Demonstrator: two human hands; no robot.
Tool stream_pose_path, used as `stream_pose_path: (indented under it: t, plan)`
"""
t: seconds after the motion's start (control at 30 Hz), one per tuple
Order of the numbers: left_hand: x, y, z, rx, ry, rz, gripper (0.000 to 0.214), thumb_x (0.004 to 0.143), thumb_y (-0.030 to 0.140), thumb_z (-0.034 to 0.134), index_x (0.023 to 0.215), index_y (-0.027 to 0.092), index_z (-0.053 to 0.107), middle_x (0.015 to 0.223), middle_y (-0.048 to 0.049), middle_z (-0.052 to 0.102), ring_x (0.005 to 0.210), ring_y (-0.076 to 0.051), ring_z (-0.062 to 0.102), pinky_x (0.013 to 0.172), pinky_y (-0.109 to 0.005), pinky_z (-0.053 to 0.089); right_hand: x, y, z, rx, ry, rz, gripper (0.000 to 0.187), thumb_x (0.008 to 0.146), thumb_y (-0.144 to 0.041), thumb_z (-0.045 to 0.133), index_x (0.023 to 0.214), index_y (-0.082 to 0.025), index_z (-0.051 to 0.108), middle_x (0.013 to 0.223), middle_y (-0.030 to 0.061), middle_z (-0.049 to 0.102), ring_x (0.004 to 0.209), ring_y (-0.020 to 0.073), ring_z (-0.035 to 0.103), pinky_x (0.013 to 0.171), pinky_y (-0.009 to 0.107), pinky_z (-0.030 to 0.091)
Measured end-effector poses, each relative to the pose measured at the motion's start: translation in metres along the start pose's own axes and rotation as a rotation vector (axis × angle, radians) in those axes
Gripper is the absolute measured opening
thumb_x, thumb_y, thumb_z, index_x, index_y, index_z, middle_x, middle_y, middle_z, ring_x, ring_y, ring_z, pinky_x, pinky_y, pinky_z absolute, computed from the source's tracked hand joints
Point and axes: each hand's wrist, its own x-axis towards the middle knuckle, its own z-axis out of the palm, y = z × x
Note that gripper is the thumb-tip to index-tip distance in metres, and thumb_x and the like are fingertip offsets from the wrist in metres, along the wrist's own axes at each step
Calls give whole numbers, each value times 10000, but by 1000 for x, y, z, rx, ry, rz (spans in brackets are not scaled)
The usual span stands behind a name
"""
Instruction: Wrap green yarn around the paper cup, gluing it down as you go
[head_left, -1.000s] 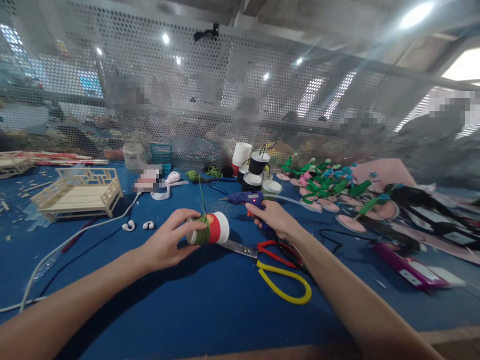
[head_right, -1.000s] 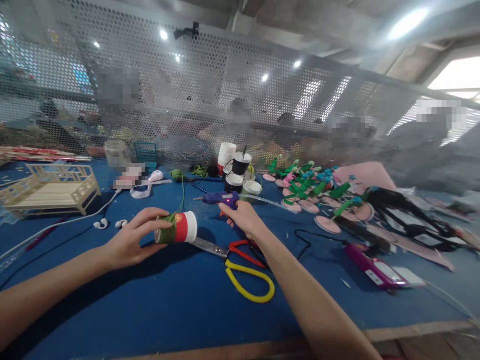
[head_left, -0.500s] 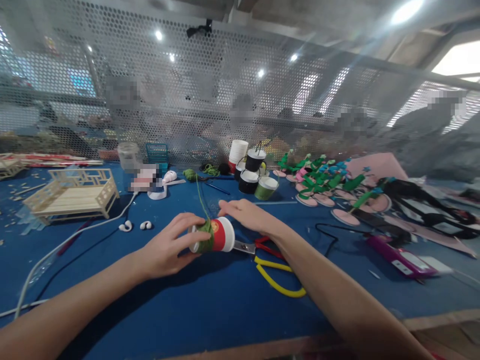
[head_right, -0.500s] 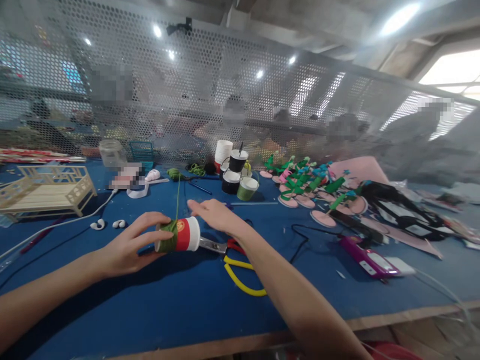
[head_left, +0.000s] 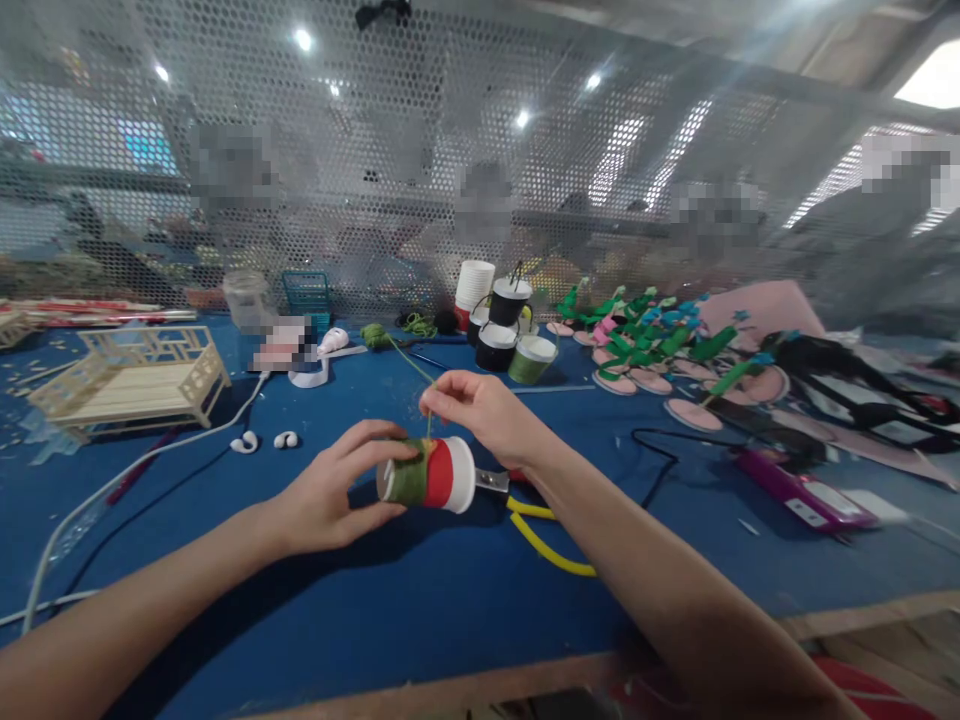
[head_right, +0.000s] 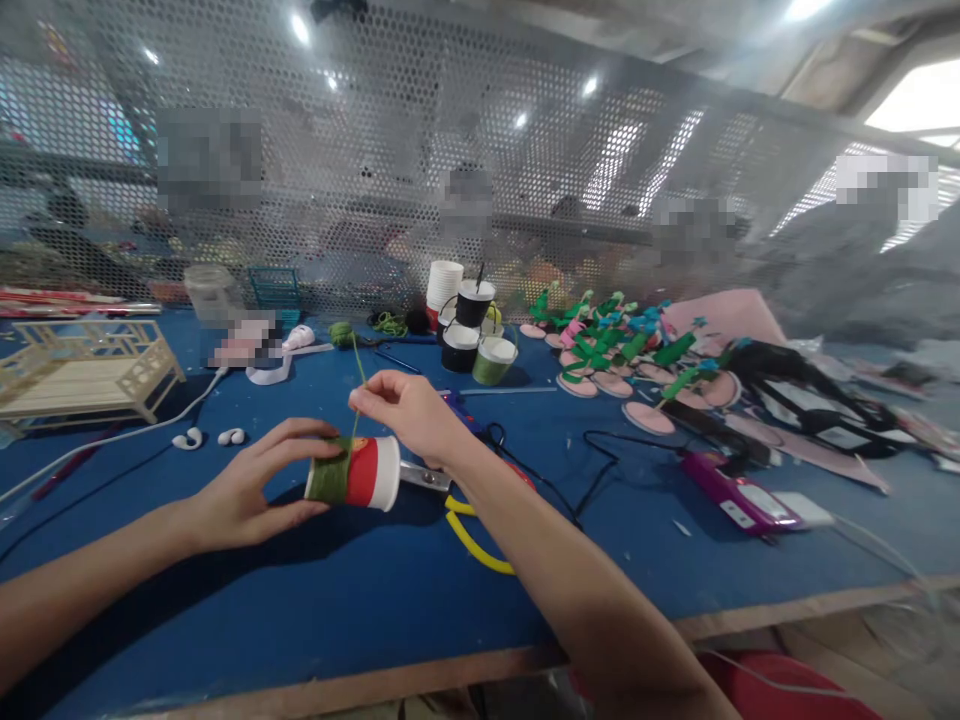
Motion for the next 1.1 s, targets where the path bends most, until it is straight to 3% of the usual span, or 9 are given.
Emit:
stream_pose_path:
  t: [0.3, 0.53, 0.9, 1.1]
  plan:
    - [4, 3, 2, -241, 50, -122, 371, 751, 232, 630, 1083, 183, 473, 1070, -112, 501, 1005, -219, 530, 838, -348, 495, 1, 4, -5, -19, 63, -70, 200, 768, -343, 536, 674, -177, 478, 564, -41, 538, 524, 83, 498, 551, 239, 389]
    - [4, 9, 0, -112, 13, -37, 379, 774, 224, 610, 1117, 187, 455, 1098, -114, 507, 1051, -224, 503, 907, -384, 447, 0, 5, 0, -94, -5, -60, 194, 792, -305, 510, 649, -179, 472, 578, -37, 535, 562, 92, 515, 596, 247, 407]
    - [2, 9, -1, 72, 13, 126, 324, 814, 183, 549, 1122, 169, 450, 1123, -134, 478, 1072, -220, 479, 886, -358, 468, -1, 6, 3, -153, -103, -7, 183, 786, -287, 515, 647, -171, 485, 606, -14, 561, 565, 99, 510, 571, 237, 396]
    - [3, 9, -1, 150, 33, 211, 291, 822, 137, 531, 1103, 162, 459, 1122, -147, 482, 1079, -238, 466, 882, -405, 463, -3, 4, 4, -186, -151, 41, 172, 781, -276, 512, 648, -170, 491, 622, -10, 567, 556, 96, 479, 547, 231, 380]
